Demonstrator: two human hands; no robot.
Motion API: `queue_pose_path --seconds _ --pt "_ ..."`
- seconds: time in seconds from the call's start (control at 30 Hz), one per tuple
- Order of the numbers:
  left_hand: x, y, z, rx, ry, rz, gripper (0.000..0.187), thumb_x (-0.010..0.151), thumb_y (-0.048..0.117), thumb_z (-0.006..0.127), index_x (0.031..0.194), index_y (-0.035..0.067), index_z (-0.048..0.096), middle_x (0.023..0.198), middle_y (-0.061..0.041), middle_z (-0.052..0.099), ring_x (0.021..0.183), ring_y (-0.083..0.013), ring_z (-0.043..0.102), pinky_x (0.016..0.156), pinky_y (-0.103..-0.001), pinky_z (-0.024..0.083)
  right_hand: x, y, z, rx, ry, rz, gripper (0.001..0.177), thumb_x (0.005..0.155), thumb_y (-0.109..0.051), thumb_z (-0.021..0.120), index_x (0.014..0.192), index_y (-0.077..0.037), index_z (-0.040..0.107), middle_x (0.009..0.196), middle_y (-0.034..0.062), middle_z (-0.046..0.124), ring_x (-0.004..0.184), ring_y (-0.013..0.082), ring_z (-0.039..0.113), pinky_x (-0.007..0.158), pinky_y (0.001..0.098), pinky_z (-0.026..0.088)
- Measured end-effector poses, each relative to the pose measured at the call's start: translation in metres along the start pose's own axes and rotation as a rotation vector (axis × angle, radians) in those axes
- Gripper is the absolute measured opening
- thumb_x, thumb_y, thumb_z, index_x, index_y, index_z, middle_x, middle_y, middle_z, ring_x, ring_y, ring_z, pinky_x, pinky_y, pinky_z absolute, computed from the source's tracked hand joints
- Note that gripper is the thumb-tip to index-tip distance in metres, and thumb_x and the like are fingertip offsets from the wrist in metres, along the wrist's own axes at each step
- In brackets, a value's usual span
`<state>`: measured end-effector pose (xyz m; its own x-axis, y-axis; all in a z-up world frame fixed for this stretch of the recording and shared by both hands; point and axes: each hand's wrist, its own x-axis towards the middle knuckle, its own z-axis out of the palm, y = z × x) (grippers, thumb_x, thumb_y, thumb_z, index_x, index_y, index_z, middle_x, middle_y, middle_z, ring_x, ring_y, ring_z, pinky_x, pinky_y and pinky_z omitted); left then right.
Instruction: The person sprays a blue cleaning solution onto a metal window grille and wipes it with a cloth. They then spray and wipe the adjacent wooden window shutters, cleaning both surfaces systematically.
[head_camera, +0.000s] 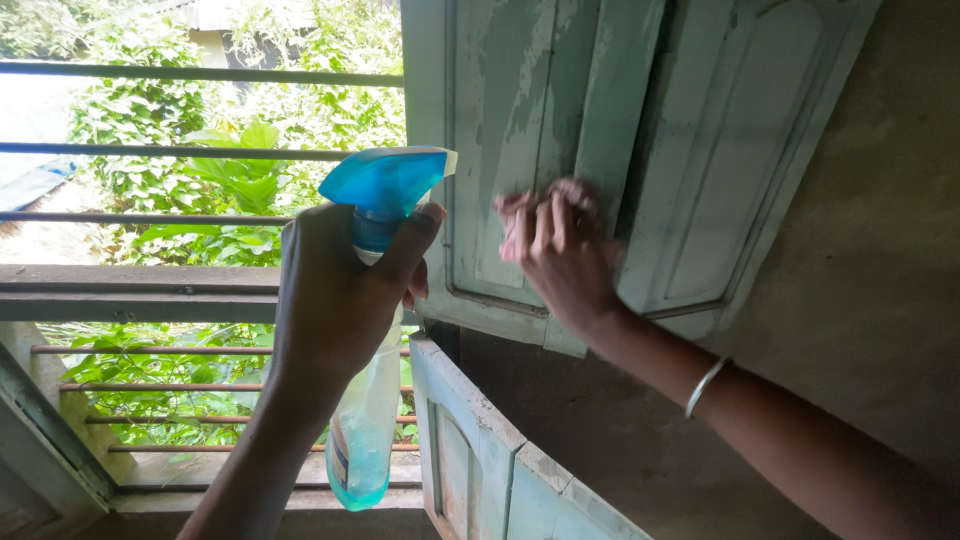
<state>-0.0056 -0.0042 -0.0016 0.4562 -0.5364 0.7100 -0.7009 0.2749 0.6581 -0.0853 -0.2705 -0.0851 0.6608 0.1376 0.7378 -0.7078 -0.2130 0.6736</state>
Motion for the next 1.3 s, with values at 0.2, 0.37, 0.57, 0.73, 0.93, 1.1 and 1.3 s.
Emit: queue_pose_path --seconds 0.2,0.37,0.57,0.73,0.93,1.1,1.3 --pt "-0.004 0.003 -0.001 -0.022 -0.003 0.012 0.041 0.093 0.033 0.068 0.063 0.005 0.069 0.05 -0.002 0.065 0.045 -0.0087 0.064 0.047 -0.026 0.05 -0.049 -0.026 -0.02 0.317 -0.073 -0.131 0.022 0.092 -0.023 0.076 0.105 -0.006 0.075 0.09 0.0143 0.076 0.089 0.0247 0.072 0.087 0.0402 0.065" --pt "-0.008 0.006 -0.001 0.005 -0.012 -0.004 0.045 0.093 0.034 0.068 0.061 0.004 0.068 0.049 -0.002 0.064 0.044 -0.0091 0.064 0.047 -0.026 0.05 -0.071 0.008 -0.011 1.504 -0.324 0.08 0.02 0.081 -0.021 0.076 0.096 -0.009 0.076 0.098 0.0023 0.077 0.095 0.0164 0.075 0.083 0.0362 0.066" --pt "-0.006 0.004 0.011 -0.039 -0.039 -0.014 0.042 0.094 0.034 0.067 0.064 0.005 0.069 0.05 -0.002 0.064 0.044 -0.0092 0.063 0.046 -0.027 0.05 -0.122 0.042 0.012 2.708 -0.354 1.032 0.035 0.093 -0.027 0.068 0.123 -0.012 0.061 0.111 0.0025 0.069 0.104 0.0178 0.068 0.095 0.0387 0.058" --pt "-0.005 0.004 0.025 -0.066 -0.068 -0.027 0.041 0.093 0.035 0.067 0.064 0.005 0.068 0.05 -0.002 0.064 0.044 -0.0094 0.063 0.047 -0.026 0.05 -0.17 0.063 0.039 3.094 -0.302 1.099 0.033 0.114 -0.034 0.064 0.125 -0.004 0.056 0.11 0.0068 0.066 0.103 0.0183 0.068 0.096 0.0379 0.058" --pt "0.002 0.003 0.048 -0.104 -0.07 0.021 0.043 0.093 0.035 0.068 0.063 0.005 0.067 0.05 -0.002 0.064 0.045 -0.0096 0.063 0.047 -0.027 0.049 -0.164 0.095 0.015 2.512 -0.384 1.146 0.04 0.096 -0.022 0.073 0.125 -0.001 0.057 0.109 0.0126 0.068 0.098 0.021 0.072 0.087 0.0393 0.064" --pt "0.013 -0.006 0.079 -0.062 -0.049 0.139 0.035 0.093 0.028 0.068 0.068 0.004 0.071 0.049 -0.004 0.063 0.045 -0.0091 0.065 0.052 -0.027 0.05 -0.109 0.116 -0.039 1.883 -0.16 0.77 0.062 0.076 -0.016 0.082 0.133 -0.011 0.056 0.124 0.0038 0.066 0.113 0.0179 0.068 0.094 0.0348 0.064" --pt "0.024 -0.028 0.107 -0.237 0.009 0.182 0.034 0.083 0.014 0.058 0.11 0.007 0.077 0.055 -0.006 0.062 0.05 -0.0113 0.062 0.054 -0.028 0.051 -0.074 0.115 -0.05 0.754 0.206 0.42 0.061 0.074 -0.014 0.096 0.127 -0.015 0.066 0.142 0.0066 0.057 0.13 0.031 0.051 0.11 0.0429 0.052"
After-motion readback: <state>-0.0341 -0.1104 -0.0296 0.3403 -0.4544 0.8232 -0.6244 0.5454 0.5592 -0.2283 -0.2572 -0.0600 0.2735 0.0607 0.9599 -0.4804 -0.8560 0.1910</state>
